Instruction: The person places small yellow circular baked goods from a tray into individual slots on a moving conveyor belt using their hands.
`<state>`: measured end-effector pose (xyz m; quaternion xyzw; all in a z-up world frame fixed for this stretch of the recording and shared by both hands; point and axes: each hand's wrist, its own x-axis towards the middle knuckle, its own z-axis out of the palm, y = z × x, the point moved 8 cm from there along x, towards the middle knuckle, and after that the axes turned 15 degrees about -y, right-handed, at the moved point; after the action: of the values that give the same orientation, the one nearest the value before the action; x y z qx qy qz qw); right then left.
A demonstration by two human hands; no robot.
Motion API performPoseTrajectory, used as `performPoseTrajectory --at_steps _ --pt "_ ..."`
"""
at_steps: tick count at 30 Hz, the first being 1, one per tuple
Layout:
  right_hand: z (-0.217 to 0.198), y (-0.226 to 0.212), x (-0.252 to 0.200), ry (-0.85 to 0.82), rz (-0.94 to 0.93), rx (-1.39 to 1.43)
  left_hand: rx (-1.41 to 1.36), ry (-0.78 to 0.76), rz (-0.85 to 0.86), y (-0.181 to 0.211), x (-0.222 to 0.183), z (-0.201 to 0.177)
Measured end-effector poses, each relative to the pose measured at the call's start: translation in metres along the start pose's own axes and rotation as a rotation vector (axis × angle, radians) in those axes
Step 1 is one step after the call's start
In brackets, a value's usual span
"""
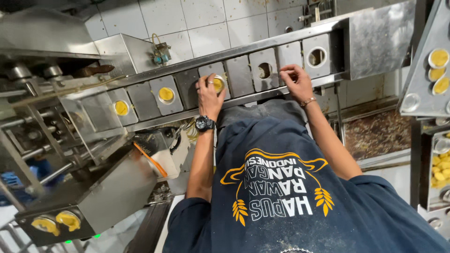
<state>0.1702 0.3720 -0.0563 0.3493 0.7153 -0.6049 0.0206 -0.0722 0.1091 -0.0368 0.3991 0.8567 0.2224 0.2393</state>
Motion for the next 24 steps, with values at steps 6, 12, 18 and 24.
performPoseTrajectory --at_steps 6,12,18,24 --pt "-0.057 0.02 -0.054 0.214 0.017 0.034 0.031 0.128 0.029 0.016 -0.007 -0.027" --pt "-0.187 0.005 -0.163 0.743 -0.027 -0.25 0.079 -0.086 0.41 0.113 0.027 0.014" --pt "-0.355 0.072 -0.234 0.934 0.256 -0.532 0.141 -0.175 0.305 0.089 0.029 0.051" --pt "-0.417 0.095 -0.223 0.558 0.646 -0.416 0.289 -0.184 0.009 0.099 0.018 0.027"
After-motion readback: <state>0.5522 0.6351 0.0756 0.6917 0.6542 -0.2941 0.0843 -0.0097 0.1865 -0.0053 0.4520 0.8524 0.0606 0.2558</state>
